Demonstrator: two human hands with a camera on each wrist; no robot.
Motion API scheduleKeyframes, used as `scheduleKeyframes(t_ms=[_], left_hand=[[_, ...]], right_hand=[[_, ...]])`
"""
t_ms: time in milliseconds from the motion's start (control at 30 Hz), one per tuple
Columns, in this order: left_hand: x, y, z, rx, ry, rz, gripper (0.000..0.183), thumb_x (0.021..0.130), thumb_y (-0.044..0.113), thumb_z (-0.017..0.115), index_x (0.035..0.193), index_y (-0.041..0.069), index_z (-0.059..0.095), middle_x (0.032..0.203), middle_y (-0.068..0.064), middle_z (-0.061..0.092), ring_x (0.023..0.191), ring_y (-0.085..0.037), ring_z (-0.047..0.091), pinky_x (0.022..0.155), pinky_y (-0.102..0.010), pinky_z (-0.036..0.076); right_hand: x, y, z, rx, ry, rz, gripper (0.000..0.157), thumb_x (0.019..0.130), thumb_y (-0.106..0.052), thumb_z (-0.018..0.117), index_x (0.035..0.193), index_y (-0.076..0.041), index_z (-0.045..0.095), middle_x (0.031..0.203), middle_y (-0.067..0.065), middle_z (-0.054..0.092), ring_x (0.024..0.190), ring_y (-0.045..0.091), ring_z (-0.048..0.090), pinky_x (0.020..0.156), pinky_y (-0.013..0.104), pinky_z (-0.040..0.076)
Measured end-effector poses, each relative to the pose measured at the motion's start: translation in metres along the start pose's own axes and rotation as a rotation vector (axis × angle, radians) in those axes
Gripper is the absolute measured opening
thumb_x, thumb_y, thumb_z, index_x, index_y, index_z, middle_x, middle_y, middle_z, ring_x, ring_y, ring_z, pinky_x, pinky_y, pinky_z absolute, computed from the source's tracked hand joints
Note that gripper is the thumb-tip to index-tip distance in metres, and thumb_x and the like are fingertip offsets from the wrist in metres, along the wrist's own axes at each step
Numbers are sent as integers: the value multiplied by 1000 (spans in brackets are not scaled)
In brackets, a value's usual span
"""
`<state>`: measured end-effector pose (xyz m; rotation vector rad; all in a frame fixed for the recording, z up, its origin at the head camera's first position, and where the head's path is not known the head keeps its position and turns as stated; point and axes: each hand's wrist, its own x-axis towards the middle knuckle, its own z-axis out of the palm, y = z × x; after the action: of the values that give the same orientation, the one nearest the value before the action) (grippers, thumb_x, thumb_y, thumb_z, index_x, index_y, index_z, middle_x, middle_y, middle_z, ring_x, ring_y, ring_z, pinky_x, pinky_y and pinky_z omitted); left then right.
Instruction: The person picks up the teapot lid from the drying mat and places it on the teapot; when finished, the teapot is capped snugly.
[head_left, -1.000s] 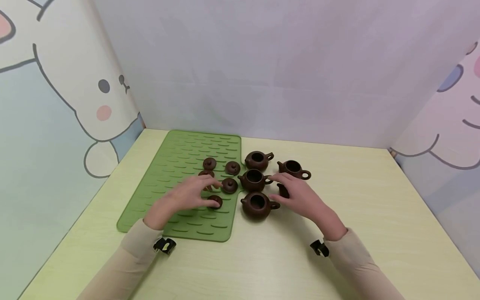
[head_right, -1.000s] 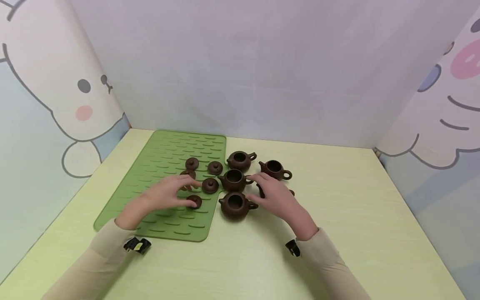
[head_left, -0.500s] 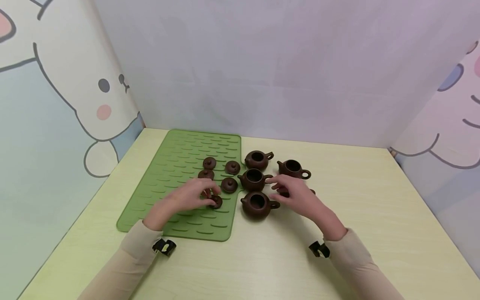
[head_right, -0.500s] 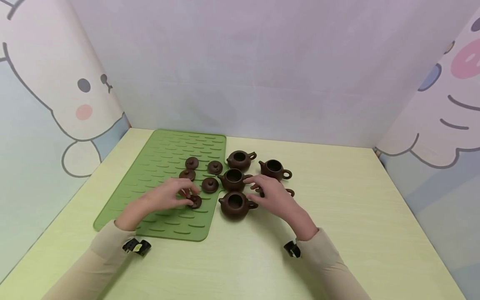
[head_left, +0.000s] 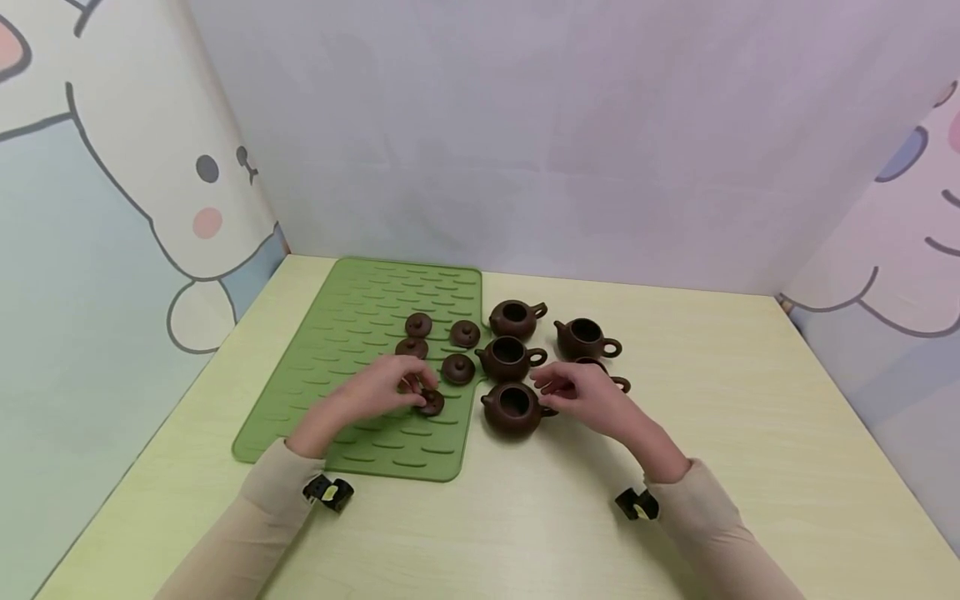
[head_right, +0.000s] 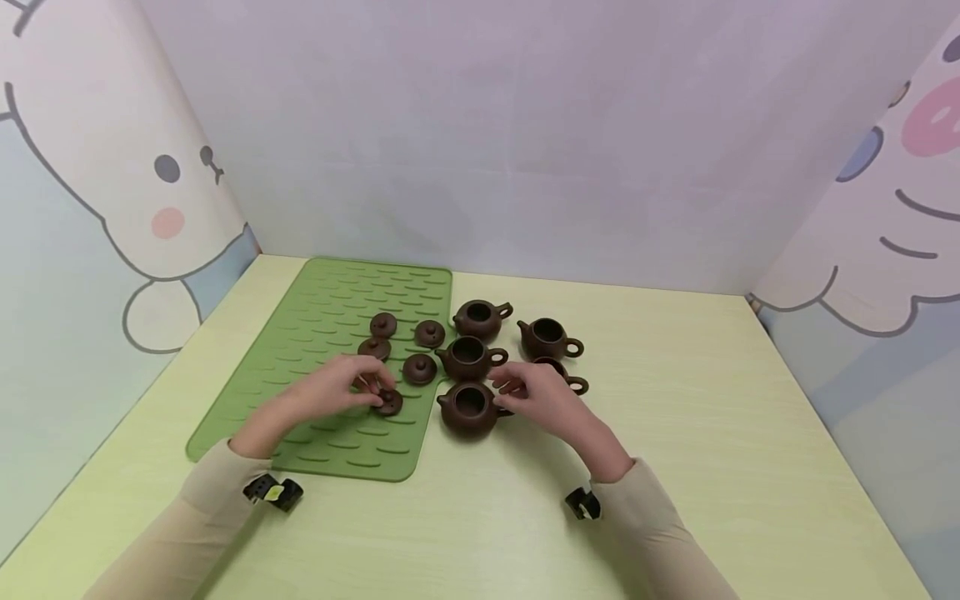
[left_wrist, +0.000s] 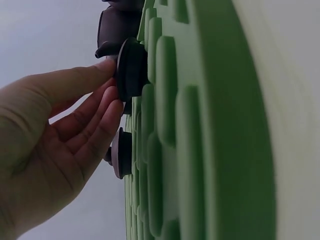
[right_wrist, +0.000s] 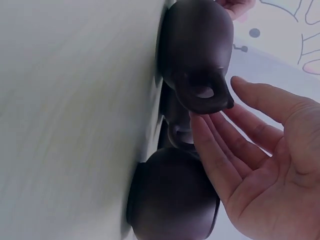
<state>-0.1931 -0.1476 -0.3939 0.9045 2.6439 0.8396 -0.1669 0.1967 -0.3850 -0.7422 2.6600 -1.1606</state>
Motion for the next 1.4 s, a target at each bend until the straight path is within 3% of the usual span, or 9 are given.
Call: scheduleKeyframes(t_ms=[200, 433, 900, 1400], left_hand=[[2, 1, 1, -47, -2, -37, 18, 89, 9, 74, 106, 14, 70, 99, 2, 70, 84, -7, 61, 73, -23, 53], [4, 1, 2, -87, 10, -79, 14, 90, 9, 74, 102, 15, 71, 94, 3, 70, 82, -6, 62, 73, -23, 54], [4, 4, 1, -109, 44, -42, 14, 88, 8, 74, 101, 12, 72, 93, 2, 72, 81, -6, 64, 72, -22, 55], [5, 14, -1, -86, 89, -8, 13, 88, 10, 75, 100, 14, 72, 91, 3, 70, 80, -6, 63, 72, -23, 56]], right_hand=[[1, 0, 3, -16, -7, 29, 27, 90, -8, 72, 116, -6, 70, 111, 10, 74, 97, 21, 74, 78, 21, 58], [2, -2, 4, -48, 8, 61, 12, 89, -10, 73, 101, -8, 73, 96, 5, 75, 86, 15, 73, 71, 21, 56], [-1, -7, 4, -18, 14, 148, 12, 85, -11, 78, 95, -11, 72, 91, 1, 75, 85, 10, 71, 71, 22, 55], [-1, -7, 6, -47, 30, 156, 7, 84, -13, 79, 87, -12, 72, 83, -2, 74, 76, 6, 68, 67, 20, 52]])
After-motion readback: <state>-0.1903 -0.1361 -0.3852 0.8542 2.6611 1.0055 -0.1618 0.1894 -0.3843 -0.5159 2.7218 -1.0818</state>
